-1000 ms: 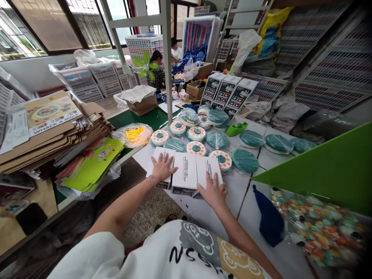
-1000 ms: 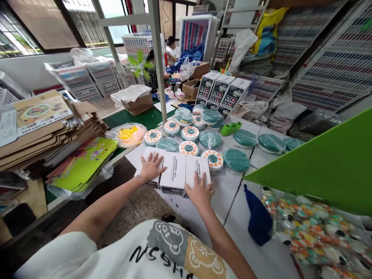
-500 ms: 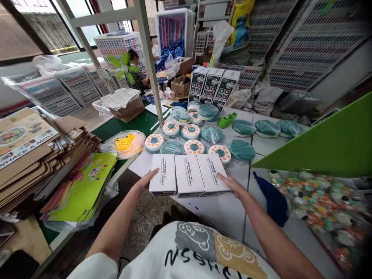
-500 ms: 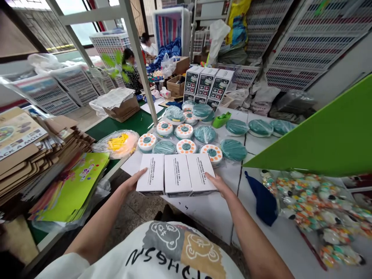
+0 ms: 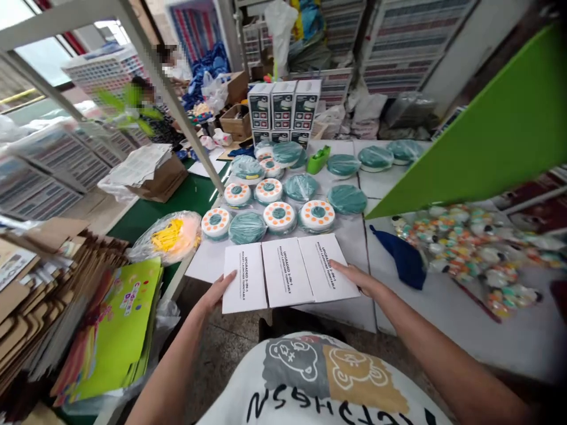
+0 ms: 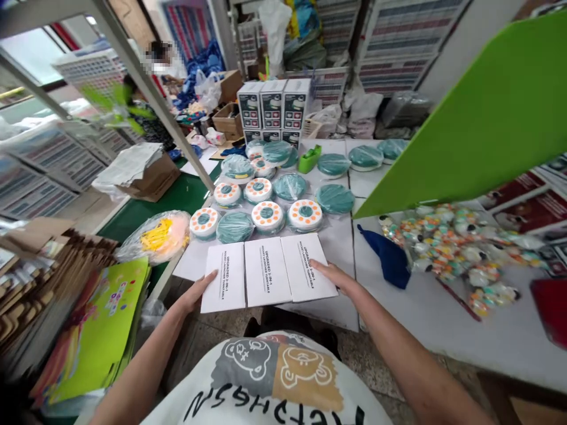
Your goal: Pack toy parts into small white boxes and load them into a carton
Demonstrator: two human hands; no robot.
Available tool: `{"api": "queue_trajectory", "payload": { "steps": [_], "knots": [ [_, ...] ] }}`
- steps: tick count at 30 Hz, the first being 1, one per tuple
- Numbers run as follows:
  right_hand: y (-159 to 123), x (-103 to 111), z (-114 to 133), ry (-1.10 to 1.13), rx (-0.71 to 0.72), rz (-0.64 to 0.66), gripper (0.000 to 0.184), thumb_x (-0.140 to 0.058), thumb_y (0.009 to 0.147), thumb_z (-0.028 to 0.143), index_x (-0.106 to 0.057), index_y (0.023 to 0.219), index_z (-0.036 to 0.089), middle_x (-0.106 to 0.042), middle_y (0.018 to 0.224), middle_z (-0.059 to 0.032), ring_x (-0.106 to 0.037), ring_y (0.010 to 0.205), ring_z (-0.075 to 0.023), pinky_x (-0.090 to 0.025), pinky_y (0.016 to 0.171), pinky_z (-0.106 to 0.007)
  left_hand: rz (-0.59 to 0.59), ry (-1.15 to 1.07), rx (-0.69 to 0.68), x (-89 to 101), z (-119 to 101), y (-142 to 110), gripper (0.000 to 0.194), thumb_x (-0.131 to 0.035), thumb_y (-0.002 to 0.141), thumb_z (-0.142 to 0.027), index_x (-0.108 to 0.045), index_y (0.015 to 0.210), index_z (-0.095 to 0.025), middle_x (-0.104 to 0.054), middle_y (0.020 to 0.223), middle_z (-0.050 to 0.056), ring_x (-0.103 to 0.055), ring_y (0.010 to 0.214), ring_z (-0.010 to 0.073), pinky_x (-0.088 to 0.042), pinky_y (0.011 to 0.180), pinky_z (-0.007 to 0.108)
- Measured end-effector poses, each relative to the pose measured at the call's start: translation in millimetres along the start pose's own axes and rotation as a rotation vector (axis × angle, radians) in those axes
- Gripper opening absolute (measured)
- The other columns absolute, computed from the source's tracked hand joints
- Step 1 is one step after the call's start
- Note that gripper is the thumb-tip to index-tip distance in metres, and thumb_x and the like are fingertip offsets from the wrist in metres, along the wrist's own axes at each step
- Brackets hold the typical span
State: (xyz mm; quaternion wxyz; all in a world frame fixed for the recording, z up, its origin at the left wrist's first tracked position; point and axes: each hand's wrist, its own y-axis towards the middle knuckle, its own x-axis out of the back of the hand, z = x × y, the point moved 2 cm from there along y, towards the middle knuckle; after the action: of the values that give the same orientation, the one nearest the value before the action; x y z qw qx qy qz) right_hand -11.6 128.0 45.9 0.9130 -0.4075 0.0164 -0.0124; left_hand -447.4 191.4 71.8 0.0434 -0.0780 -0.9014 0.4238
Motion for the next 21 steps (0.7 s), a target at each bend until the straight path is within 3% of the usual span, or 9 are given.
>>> {"api": "queue_trajectory", "payload": {
  "steps": [6, 9, 11, 13, 15, 18, 21],
  "knots": [
    [-26, -10, -19, 0.184, 0.142, -0.126, 0.058, -0.077, 0.076, 0.054, -0.070, 0.112, 0.009, -0.075, 0.100, -0.0140, -0.071, 0.086, -0.0265, -0.058, 0.081, -0.038, -0.010, 0.105, 0.018, -11.5, -5, -22, 0.055, -0.064, 0.090, -0.044, -0.054, 0.131, -0.010, -0.076, 0.098, 0.017, -0.075, 0.079, 0.0241, -0.062, 0.067, 0.031],
    [-58, 9, -38, 0.250, 0.229, -0.149, 0.060, -0.079, 0.073, 0.056, -0.071, 0.114, 0.012, -0.075, 0.103, -0.0118, -0.071, 0.090, -0.0262, -0.057, 0.083, -0.038, -0.007, 0.243, 0.044, -29.4, -24, -34, 0.061, -0.063, 0.089, -0.046, -0.049, 0.139, -0.013, -0.077, 0.096, 0.015, -0.075, 0.084, 0.0279, -0.064, 0.067, 0.036],
    [-89, 31, -53, 0.266, 0.297, -0.202, 0.063, -0.077, 0.074, 0.061, -0.071, 0.116, 0.015, -0.074, 0.106, -0.0101, -0.071, 0.092, -0.0263, -0.057, 0.085, -0.038, -0.006, 0.353, -0.001, -54.5, -42, -42, 0.063, -0.064, 0.087, -0.051, -0.052, 0.138, -0.016, -0.077, 0.092, 0.013, -0.075, 0.084, 0.0298, -0.064, 0.069, 0.038],
    [-125, 57, -72, 0.306, 0.338, -0.276, 0.065, -0.075, 0.074, 0.064, -0.070, 0.118, 0.016, -0.074, 0.107, -0.0096, -0.071, 0.094, -0.0267, -0.057, 0.086, -0.039, 0.015, 0.449, -0.078, -92.6, -59, -52, 0.062, -0.064, 0.085, -0.055, -0.055, 0.135, -0.018, -0.077, 0.088, 0.011, -0.075, 0.083, 0.0308, -0.065, 0.071, 0.040],
    [-165, 85, -95, 0.392, 0.368, -0.362, 0.067, -0.075, 0.073, 0.064, -0.069, 0.119, 0.016, -0.074, 0.108, -0.0105, -0.071, 0.095, -0.0277, -0.057, 0.085, -0.039, 0.075, 0.529, -0.120, -142.2, -72, -66, 0.062, -0.064, 0.083, -0.057, -0.057, 0.132, -0.019, -0.077, 0.087, 0.010, -0.075, 0.083, 0.0319, -0.065, 0.072, 0.042],
    [-229, 132, -140, 0.522, 0.428, -0.502, 0.067, -0.077, 0.072, 0.063, -0.068, 0.119, 0.015, -0.073, 0.109, -0.0117, -0.071, 0.094, -0.0277, -0.059, 0.081, -0.037, 0.177, 0.635, -0.190, -232.0, -79, -93, 0.066, -0.068, 0.078, -0.062, -0.060, 0.126, -0.018, -0.077, 0.090, 0.011, -0.075, 0.087, 0.0336, -0.064, 0.074, 0.042],
    [-296, 177, -203, 0.621, 0.366, -0.673, 0.062, -0.076, 0.073, 0.061, -0.070, 0.111, 0.014, -0.075, 0.097, -0.0128, -0.072, 0.081, -0.0268, -0.060, 0.072, -0.037, 0.299, 0.750, -0.357, -335.1, -71, -120, 0.071, -0.072, 0.072, -0.067, -0.062, 0.123, -0.019, -0.077, 0.101, 0.011, -0.073, 0.096, 0.0336, -0.064, 0.077, 0.038]
  ]
}}
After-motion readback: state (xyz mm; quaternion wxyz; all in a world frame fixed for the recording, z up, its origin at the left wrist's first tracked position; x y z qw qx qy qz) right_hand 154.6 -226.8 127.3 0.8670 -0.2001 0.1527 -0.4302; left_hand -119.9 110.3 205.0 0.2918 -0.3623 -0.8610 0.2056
